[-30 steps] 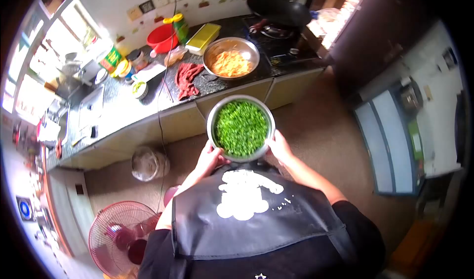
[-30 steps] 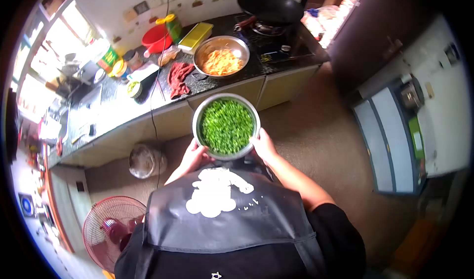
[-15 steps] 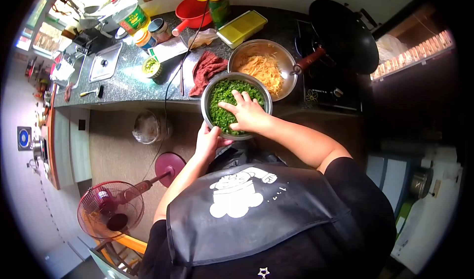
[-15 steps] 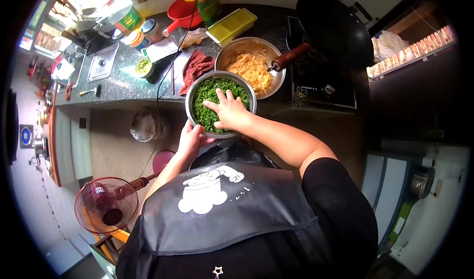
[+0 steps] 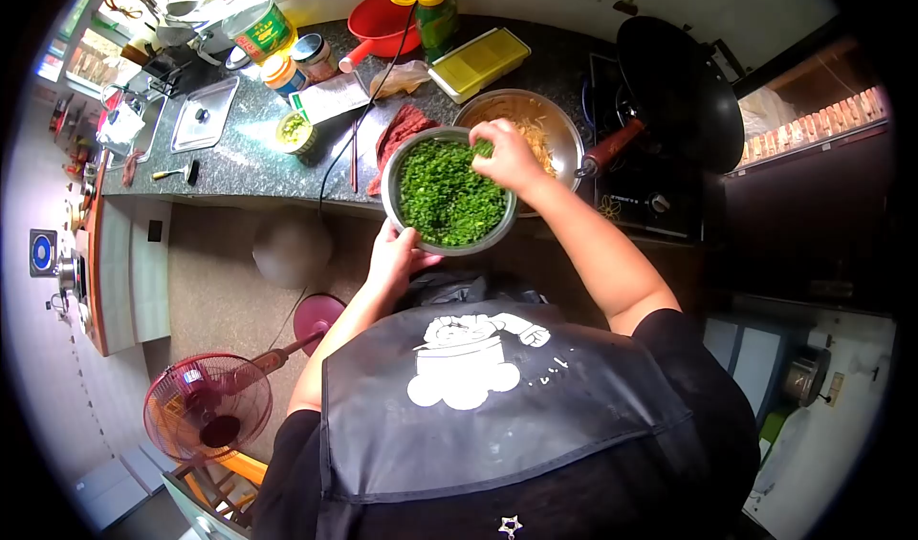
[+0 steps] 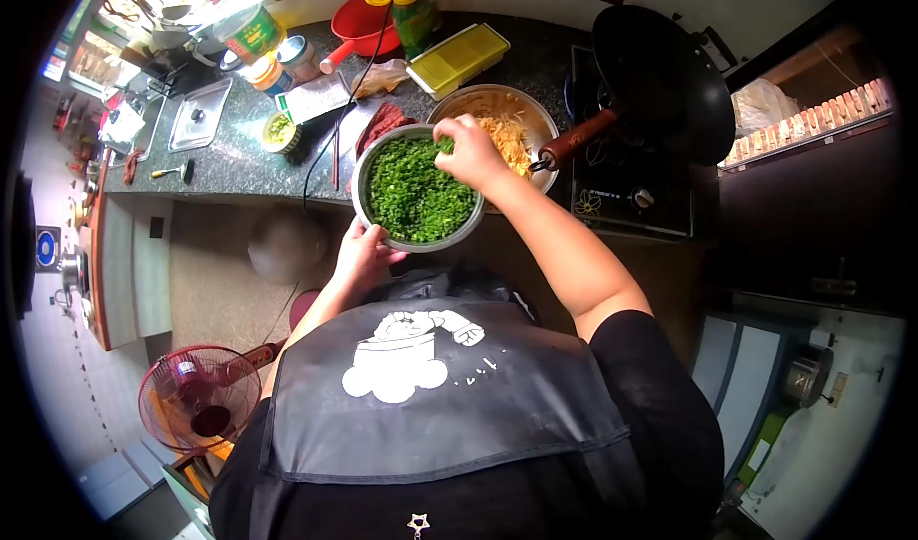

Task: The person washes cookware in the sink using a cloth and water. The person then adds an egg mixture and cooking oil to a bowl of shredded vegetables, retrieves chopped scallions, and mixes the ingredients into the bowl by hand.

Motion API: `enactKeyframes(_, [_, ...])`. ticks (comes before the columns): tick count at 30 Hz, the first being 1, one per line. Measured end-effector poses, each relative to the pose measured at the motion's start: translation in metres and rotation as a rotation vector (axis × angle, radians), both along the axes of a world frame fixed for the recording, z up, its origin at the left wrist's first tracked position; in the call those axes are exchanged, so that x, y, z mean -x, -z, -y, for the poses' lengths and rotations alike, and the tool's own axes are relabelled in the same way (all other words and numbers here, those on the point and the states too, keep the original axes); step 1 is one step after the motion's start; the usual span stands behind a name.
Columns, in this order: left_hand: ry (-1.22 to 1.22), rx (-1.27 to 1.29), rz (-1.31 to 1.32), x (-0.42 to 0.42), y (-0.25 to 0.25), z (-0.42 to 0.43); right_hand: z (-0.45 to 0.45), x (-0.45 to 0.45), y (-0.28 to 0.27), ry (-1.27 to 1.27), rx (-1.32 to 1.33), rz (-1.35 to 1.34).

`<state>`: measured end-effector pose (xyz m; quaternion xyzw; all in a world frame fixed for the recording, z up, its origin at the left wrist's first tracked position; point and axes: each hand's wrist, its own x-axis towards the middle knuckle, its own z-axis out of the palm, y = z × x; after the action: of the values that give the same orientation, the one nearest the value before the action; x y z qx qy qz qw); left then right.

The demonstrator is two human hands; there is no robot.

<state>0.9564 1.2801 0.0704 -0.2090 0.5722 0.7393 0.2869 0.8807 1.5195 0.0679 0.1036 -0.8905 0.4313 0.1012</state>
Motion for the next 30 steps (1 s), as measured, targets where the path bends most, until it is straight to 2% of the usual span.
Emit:
enactKeyframes(3, [-0.040,0.005,-0.014,0.002,-0.010,0.013,-0.027,0.009,-0.003,0.145,-0.022,0.013])
enactKeyframes(5, [-0.032,0.035,-0.038,0.004,-0.008,0.027,-0.049,0.015,0.018,0.114,-0.120,0.120])
enactKeyframes(7, [-0.070,0.053,-0.049,0.006,-0.011,0.032,-0.065,0.019,0.040,-0.035,-0.023,0.262])
enactKeyframes(8, [-0.086,0.065,-0.037,0.006,-0.010,0.036,-0.069,0.021,0.055,-0.039,-0.028,0.124])
enactKeyframes(10, [-0.108,0.068,-0.028,0.008,-0.006,0.041,-0.083,0.022,0.068,0.111,-0.145,0.060])
enactKeyframes(12, [-0.116,0.052,-0.030,0.008,-0.002,0.046,-0.082,0.018,0.047,0.237,-0.143,0.064])
enactKeyframes(15, [-0.112,0.063,-0.034,0.011,0.003,0.051,-0.080,0.018,0.046,0.273,-0.064,-0.010])
enactKeyframes(16, [-0.110,0.058,-0.029,0.012,0.001,0.051,-0.082,0.016,0.041,0.131,-0.067,0.104])
enactKeyframes(19, [-0.100,0.056,-0.038,0.015,-0.006,0.049,-0.082,0.014,0.061,0.173,-0.194,0.068])
enactKeyframes(20, [-0.100,0.066,-0.046,0.017,-0.004,0.049,-0.083,0.016,0.058,0.194,-0.101,0.112])
enactKeyframes(23, [-0.069,0.084,-0.063,0.019,-0.012,0.044,-0.070,0.017,0.032,0.233,0.155,-0.165])
enactKeyframes(24, [-0.045,0.085,-0.068,0.022,-0.017,0.039,-0.055,0.009,0.004,0.200,0.096,-0.206])
enactKeyframes(25, [-0.021,0.089,-0.074,0.025,-0.021,0.033,-0.043,0.010,0.001,0.158,0.141,-0.182])
enactKeyframes(27, [0.037,0.052,-0.065,0.031,-0.017,0.023,-0.021,0.007,-0.012,-0.102,0.160,0.073])
enactKeyframes(29, [0.053,0.007,-0.083,0.033,-0.016,0.008,-0.002,0.007,0.000,-0.262,-0.121,0.154])
enactKeyframes(30, [0.066,0.016,-0.047,0.035,-0.017,0.002,0.009,0.003,0.004,-0.155,-0.399,0.140])
